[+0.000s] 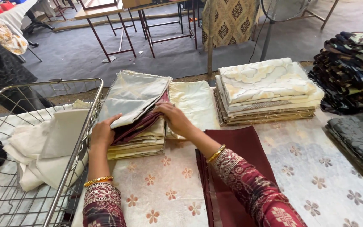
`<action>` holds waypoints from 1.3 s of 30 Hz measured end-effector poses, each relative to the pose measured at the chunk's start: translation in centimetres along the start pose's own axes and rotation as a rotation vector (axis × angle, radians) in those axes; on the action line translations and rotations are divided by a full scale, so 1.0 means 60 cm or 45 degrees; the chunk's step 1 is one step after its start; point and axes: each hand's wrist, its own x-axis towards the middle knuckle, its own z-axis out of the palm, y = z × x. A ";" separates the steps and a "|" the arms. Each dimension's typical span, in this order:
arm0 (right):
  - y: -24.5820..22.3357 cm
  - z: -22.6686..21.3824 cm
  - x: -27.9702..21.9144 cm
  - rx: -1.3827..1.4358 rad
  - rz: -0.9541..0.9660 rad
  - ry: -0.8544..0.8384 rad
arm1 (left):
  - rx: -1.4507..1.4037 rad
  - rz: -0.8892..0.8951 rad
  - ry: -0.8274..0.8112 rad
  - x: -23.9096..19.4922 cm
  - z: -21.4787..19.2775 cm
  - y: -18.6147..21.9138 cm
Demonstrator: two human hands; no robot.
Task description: The person folds fabric pieces one at a time on a work table. They smooth each piece flat, fold it over into a rectangle, and stack the folded pieces with other folded fabric piles, taking new unfolded pieces from a wire basket.
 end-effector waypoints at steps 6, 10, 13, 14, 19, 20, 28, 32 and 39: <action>0.032 -0.146 -0.032 0.156 0.283 0.097 | 0.038 0.089 -0.021 0.003 0.062 -0.041; -0.035 -0.278 -0.088 0.126 0.153 0.126 | 0.121 0.157 -0.079 0.001 0.077 -0.053; -0.116 -0.359 -0.190 0.035 0.187 0.067 | 0.258 0.122 -0.173 0.005 0.089 -0.067; -0.131 -0.377 -0.246 -0.027 0.367 0.005 | 0.262 0.099 -0.211 0.007 0.089 -0.065; -0.225 -0.406 -0.424 -0.048 0.209 -0.119 | 0.213 0.202 -0.202 -0.046 0.042 0.036; -0.239 -0.401 -0.446 -0.042 0.257 -0.143 | 0.079 0.282 -0.065 -0.067 0.044 0.066; -0.260 -0.401 -0.505 0.105 0.451 -0.094 | -1.267 -0.364 -0.366 -0.301 0.190 0.301; -0.224 -0.401 -0.479 0.483 1.317 0.080 | -1.681 -0.538 -0.431 -0.290 0.266 0.303; -0.241 -0.367 -0.457 0.235 1.390 -0.140 | -1.912 -0.529 -0.376 -0.214 0.273 0.330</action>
